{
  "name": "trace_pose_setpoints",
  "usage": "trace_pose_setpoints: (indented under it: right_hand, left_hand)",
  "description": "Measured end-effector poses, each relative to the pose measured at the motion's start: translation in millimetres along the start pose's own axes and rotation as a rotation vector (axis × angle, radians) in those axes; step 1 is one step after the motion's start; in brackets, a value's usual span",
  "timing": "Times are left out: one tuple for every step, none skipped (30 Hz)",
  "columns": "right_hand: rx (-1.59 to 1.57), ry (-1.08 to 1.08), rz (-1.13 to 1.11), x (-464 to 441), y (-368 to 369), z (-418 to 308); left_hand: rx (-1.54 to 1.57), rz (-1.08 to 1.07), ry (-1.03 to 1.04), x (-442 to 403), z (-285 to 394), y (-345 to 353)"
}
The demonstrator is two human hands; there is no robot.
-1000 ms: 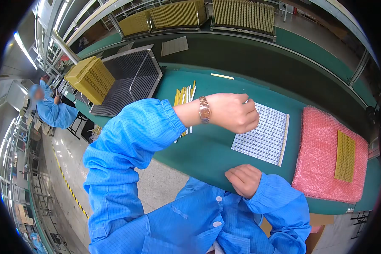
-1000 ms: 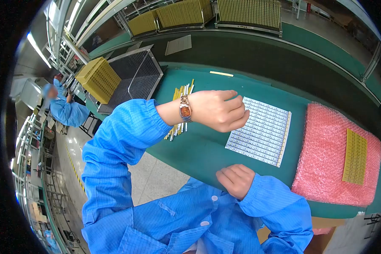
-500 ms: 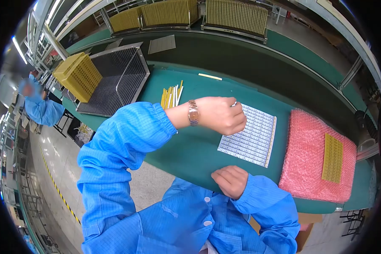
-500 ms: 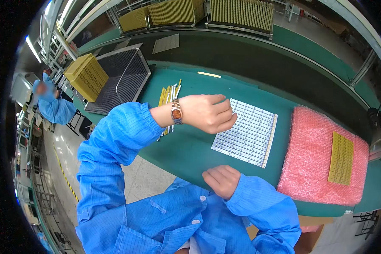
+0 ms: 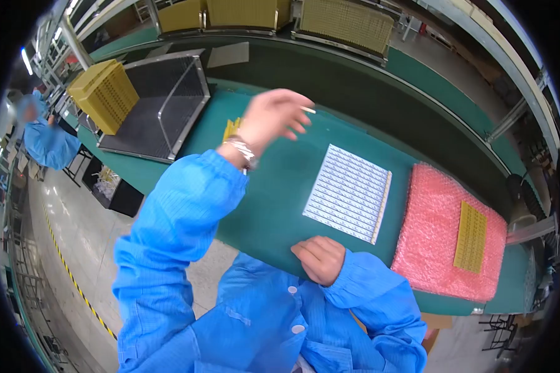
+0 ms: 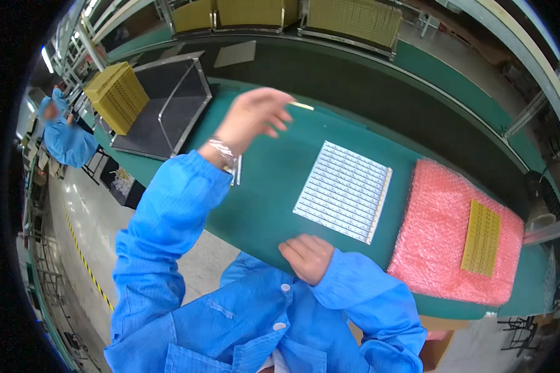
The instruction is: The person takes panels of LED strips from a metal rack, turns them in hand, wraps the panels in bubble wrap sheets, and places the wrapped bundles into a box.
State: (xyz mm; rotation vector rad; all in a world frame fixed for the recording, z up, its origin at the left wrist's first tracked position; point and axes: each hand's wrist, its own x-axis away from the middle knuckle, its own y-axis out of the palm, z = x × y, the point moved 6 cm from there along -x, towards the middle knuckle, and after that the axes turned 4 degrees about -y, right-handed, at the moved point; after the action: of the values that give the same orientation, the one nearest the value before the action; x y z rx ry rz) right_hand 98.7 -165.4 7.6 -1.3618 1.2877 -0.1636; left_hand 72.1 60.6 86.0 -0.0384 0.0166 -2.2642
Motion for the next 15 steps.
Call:
trace_pose_setpoints:
  right_hand:
    - [0.001,0.024,-0.008,-0.1,1.2,1.5]
    - [-0.002,0.014,0.007,0.2,0.7,0.1]
    - [0.001,-0.002,0.026,1.0,-0.2,-1.2]
    - [0.025,-0.007,0.042,1.9,-0.5,-2.0]
    - [0.035,0.011,0.048,3.9,-0.6,-0.5]
    - [0.033,-0.002,0.056,5.0,-0.2,-0.5]
    - [0.034,-0.014,0.066,5.7,-0.2,-1.0]
    - [0.047,0.009,0.077,6.1,-1.0,-0.7]
    - [0.035,-0.013,0.073,5.8,-2.1,-1.5]
    - [0.024,-0.036,0.068,6.7,-5.1,-1.9]
    - [0.043,-0.021,0.075,7.4,-12.8,-0.7]
    - [0.082,0.024,0.139,6.7,-26.5,1.5]
    - [0.122,0.068,0.210,6.2,-39.8,4.2]
    - [0.129,0.216,0.210,12.4,-51.1,15.0]
    - [0.221,0.369,0.264,19.8,-65.7,24.9]
  left_hand:
    - [0.377,-0.017,-0.069,1.3,-18.6,-15.7]
    - [0.388,0.078,-0.015,11.5,-29.0,-28.7]
    - [0.328,0.159,0.031,28.0,-40.4,-36.2]
    - [0.284,0.228,-0.010,47.0,-53.6,-39.4]
    - [0.084,0.318,0.091,67.6,-57.9,-39.9]
    - [-0.120,0.400,0.197,87.5,-60.2,-39.9]
    - [-0.601,0.500,0.491,110.9,-50.3,-36.5]
    - [-1.075,0.583,0.794,133.7,-45.3,-20.0]
    - [-1.064,0.562,0.810,143.0,-46.0,-11.4]
    - [-0.811,0.570,0.645,148.2,-47.3,-16.1]
    - [-0.563,0.566,0.475,151.8,-49.3,-19.9]
    - [-0.322,0.550,0.305,151.7,-52.4,-22.9]
    - [-0.091,0.520,0.133,146.8,-57.0,-24.6]
    - [0.558,0.343,0.014,136.9,-64.8,-27.2]
    - [0.556,0.319,0.011,131.7,-63.4,-23.5]
